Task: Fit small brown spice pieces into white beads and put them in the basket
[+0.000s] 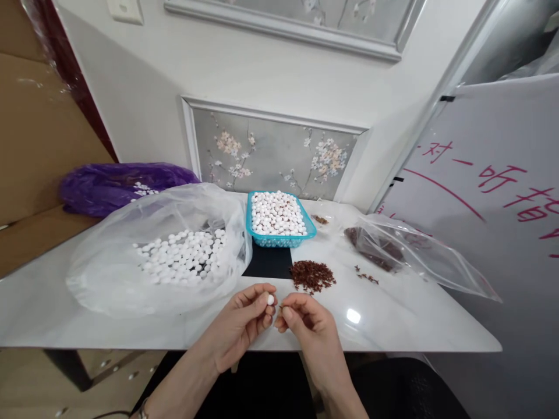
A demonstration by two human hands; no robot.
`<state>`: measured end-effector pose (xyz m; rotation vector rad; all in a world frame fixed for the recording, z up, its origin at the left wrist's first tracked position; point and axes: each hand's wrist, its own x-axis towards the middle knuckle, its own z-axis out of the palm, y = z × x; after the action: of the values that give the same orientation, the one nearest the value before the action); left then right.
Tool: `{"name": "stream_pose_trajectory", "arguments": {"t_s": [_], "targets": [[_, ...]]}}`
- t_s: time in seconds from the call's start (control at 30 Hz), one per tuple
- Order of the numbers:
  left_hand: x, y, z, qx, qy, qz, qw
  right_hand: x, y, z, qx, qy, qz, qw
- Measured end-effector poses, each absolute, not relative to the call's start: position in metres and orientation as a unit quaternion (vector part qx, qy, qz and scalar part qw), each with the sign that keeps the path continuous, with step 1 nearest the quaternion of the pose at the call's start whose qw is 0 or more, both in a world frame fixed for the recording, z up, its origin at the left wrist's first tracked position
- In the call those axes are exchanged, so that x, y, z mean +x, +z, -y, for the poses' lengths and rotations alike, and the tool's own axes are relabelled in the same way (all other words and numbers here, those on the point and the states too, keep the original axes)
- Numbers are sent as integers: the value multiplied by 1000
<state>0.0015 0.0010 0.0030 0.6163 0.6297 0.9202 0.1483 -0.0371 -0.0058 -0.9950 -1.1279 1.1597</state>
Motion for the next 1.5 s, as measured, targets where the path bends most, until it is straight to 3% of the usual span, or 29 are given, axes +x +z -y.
{"name": "stream_pose_trajectory", "arguments": {"t_s": [0.2, 0.57, 1.5], "targets": [[4, 3, -1, 359, 418, -254, 795, 142, -1, 38, -427, 465, 515, 580], [3, 2, 0, 348, 424, -296, 782, 136, -7, 38, -478, 292, 591, 580], [4, 4, 1, 362, 445, -311, 758, 130, -2, 35, -481, 164, 640, 577]]}}
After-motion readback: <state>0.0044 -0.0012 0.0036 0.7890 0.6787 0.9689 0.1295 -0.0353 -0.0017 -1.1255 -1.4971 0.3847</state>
